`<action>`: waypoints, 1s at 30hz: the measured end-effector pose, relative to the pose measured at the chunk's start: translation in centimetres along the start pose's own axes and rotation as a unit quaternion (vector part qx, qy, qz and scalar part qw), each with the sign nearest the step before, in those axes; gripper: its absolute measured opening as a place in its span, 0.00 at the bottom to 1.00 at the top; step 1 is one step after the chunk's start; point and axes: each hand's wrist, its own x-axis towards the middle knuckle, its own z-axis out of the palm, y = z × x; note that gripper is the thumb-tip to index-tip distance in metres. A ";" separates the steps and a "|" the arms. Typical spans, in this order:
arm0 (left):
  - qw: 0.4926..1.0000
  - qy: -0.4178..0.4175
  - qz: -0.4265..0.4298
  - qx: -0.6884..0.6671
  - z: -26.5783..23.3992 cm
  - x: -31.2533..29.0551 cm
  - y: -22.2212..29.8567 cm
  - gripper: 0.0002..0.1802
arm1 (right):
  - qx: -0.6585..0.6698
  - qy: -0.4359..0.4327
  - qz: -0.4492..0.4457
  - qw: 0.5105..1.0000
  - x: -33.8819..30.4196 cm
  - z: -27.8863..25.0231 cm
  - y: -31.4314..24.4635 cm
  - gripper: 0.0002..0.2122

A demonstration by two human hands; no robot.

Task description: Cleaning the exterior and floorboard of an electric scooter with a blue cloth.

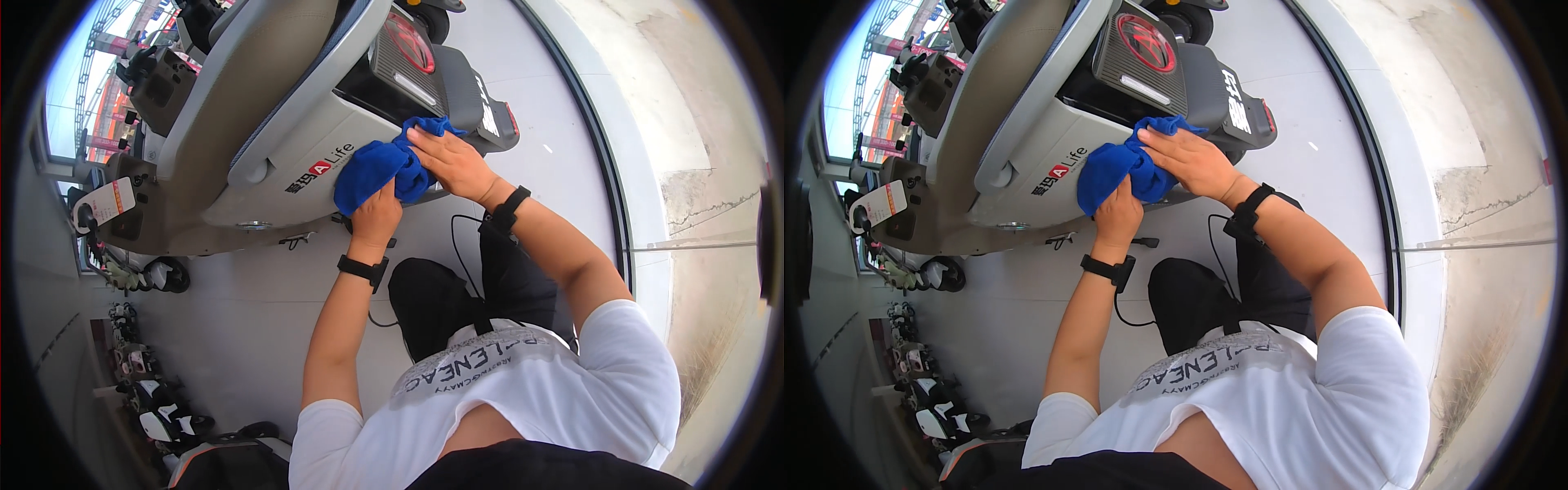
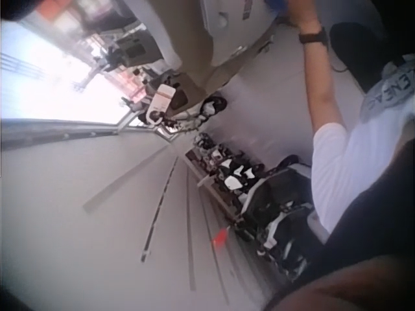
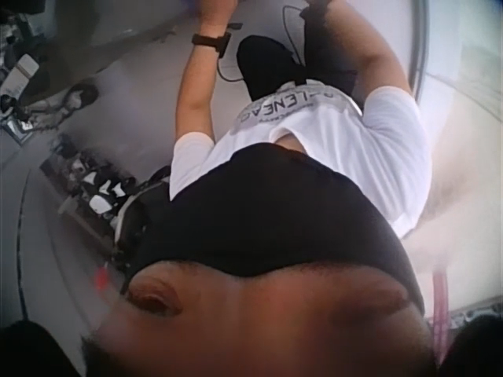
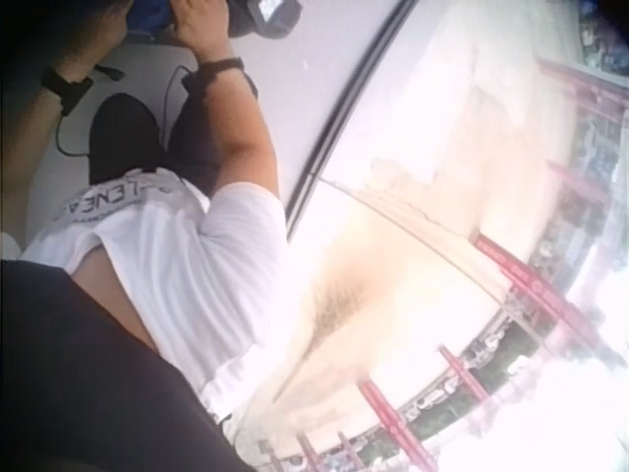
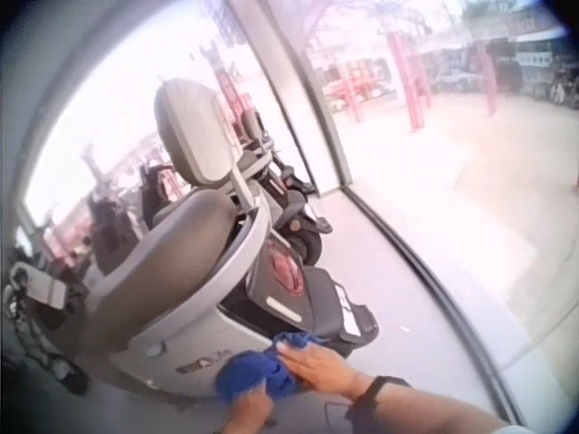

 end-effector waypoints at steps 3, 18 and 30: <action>0.999 0.019 -0.009 0.028 -1.6 1.2 -0.3 0.30 | 0.017 0.010 -0.053 0.998 2.9 -1.4 0.6 0.26; 0.999 0.049 0.001 -0.005 -7.2 8.7 -0.1 0.34 | 0.156 0.119 -0.187 0.963 13.2 -3.8 5.2 0.14; 0.998 -0.038 0.039 -0.038 -7.5 13.0 1.6 0.33 | 0.276 0.136 0.080 0.948 9.0 -1.1 7.7 0.18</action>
